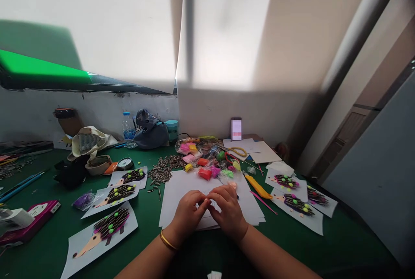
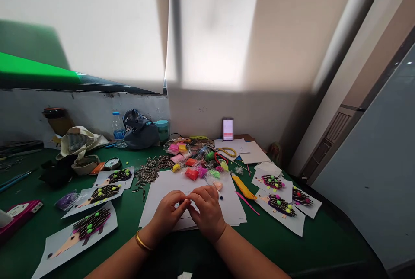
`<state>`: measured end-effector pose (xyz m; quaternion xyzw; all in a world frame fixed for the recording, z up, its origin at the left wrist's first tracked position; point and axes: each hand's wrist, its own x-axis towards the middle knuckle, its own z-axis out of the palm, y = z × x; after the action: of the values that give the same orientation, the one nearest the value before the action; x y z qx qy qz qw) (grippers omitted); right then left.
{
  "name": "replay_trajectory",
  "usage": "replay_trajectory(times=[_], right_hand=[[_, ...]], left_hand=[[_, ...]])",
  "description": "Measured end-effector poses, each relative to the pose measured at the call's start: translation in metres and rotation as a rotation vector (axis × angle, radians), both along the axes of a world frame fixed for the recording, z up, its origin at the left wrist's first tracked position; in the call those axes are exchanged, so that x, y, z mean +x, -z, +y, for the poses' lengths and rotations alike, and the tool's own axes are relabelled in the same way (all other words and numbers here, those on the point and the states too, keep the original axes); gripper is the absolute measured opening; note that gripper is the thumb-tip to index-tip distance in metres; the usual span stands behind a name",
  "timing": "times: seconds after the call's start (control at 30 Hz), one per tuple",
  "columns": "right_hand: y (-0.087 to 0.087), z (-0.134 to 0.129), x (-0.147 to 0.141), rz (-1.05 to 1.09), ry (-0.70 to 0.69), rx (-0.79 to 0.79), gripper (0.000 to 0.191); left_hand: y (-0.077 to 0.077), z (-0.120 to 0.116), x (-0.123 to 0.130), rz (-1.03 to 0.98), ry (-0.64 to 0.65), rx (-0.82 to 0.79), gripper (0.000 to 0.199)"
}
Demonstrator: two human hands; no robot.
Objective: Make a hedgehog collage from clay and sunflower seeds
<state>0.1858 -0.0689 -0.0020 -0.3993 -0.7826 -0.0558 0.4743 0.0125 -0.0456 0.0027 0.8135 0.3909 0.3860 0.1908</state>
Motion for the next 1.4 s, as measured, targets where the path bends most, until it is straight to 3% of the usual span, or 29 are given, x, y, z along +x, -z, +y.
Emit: replay_trajectory(times=[0.27,0.63,1.0,1.2,1.4], right_hand=[[0.0023,0.0015,0.0025,0.031,-0.01,-0.008,0.007],[-0.0016,-0.002,0.0037,0.007,-0.038,-0.05,0.028],[-0.0012,-0.0012,0.0046,0.051,-0.086,-0.066,0.015],[0.0041,0.0007,0.0043,0.004,-0.116,-0.01,0.033],[0.0051,0.0013,0.0039,0.062,-0.118,-0.034,0.009]], left_hand=[[0.0015,0.0012,-0.0006,-0.005,0.03,0.004,0.024],[0.0021,0.0041,-0.0027,-0.073,-0.007,0.052,0.023],[0.0,0.0021,-0.0032,-0.085,0.011,0.058,0.027],[0.0005,-0.0011,-0.0022,-0.067,0.05,-0.007,0.029],[-0.0026,-0.003,-0.0001,-0.078,0.092,-0.055,0.027]])
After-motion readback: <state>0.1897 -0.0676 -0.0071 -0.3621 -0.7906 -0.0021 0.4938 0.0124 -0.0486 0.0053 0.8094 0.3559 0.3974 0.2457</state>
